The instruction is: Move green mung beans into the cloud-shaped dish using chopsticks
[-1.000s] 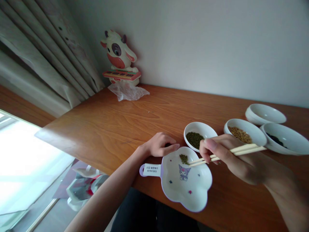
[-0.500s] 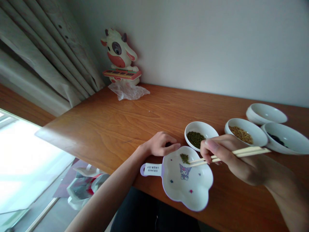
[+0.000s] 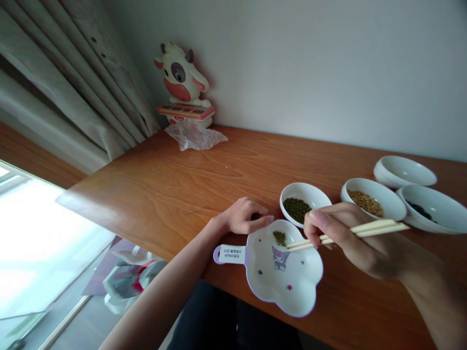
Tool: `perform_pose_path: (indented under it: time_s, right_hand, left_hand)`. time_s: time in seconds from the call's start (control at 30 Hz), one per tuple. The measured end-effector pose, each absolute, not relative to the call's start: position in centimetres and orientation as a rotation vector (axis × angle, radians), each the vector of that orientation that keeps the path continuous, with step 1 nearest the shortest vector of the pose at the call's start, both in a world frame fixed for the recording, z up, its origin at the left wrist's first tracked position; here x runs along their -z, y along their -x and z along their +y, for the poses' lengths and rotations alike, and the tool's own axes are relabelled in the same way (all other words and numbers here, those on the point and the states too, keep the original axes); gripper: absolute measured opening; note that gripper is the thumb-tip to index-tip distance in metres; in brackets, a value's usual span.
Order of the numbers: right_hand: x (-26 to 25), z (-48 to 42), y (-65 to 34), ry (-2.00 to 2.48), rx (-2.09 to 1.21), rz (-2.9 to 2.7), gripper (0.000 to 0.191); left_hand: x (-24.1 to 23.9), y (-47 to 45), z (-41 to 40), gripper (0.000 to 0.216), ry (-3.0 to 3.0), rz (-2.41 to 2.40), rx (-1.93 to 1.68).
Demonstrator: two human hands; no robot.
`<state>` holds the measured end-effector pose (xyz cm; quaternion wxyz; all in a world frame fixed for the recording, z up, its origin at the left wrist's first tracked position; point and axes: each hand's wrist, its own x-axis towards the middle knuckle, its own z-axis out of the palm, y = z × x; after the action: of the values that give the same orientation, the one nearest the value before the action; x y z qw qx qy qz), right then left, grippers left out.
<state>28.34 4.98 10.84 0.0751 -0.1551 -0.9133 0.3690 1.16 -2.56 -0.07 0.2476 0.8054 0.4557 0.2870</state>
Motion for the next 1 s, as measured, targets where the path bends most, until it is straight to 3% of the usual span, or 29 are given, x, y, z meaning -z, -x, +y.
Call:
perform_pose_path:
  time_s: [0.43,0.63,1.0]
  right_hand:
    - [-15.8,7.6,-29.2,0.74,-0.951,-2.471,0.072]
    - [-15.2,8.3,-30.0,0.847,-0.974,-2.473,0.067]
    - [-13.0,4.5,-27.6,0.512,-1.056,-2.834,0.056]
  left_hand:
    - [0.3,-1.2,-2.4,0.051,-2.175,1.274,-0.776]
    - [0.1,-1.2,-2.5,0.051,-2.185,1.256,-0.763]
    - [0.3,-1.1,-2.5,0.05,-2.164,1.259,-0.77]
